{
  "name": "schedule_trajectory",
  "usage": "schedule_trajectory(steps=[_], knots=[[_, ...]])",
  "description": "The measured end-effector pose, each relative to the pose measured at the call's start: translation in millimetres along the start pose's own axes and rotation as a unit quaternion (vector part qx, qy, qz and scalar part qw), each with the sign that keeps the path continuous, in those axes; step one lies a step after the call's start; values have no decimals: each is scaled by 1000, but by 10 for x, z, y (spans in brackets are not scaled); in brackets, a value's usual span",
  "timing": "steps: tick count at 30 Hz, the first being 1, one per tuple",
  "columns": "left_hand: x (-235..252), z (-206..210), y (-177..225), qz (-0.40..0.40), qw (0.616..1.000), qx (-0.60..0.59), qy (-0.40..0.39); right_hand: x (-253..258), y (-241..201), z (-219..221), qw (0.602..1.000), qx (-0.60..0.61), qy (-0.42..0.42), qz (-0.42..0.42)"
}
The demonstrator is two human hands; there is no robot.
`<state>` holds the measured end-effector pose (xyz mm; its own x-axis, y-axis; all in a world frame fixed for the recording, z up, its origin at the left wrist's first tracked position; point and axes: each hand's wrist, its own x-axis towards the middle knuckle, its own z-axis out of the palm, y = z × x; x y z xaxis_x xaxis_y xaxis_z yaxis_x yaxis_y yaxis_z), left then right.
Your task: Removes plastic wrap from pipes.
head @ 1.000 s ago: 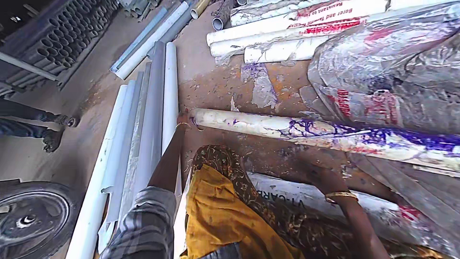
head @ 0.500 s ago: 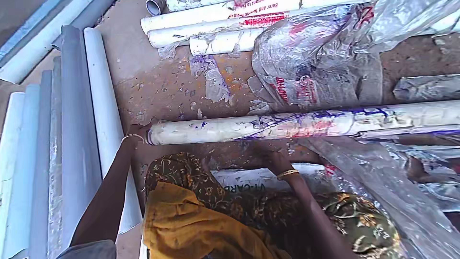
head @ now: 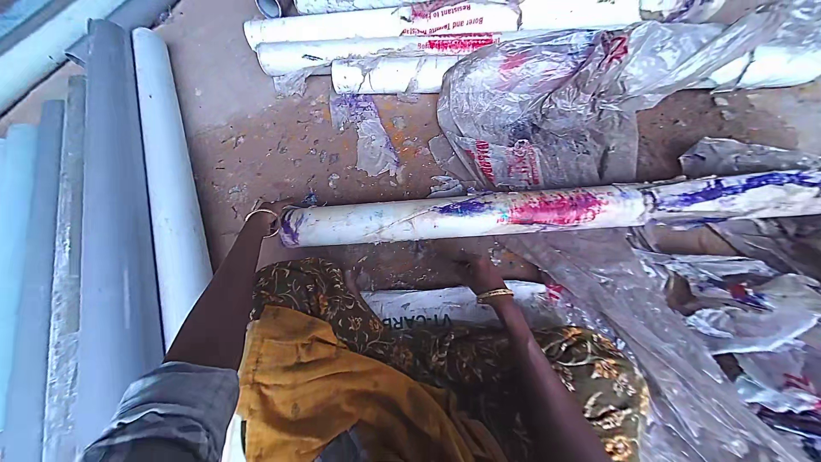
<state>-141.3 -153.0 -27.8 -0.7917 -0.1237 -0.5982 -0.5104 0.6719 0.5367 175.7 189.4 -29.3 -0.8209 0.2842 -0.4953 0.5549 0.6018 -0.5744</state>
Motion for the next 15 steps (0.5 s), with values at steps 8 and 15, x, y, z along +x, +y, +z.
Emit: schedule_trajectory(steps=[8, 15], knots=[[-349, -308, -371, 89, 989, -66, -100, -32, -7, -51, 999, 9, 36, -4], [-539, -99, -194, 84, 994, 74, -12, -33, -136, -51, 1000, -15, 11, -12]])
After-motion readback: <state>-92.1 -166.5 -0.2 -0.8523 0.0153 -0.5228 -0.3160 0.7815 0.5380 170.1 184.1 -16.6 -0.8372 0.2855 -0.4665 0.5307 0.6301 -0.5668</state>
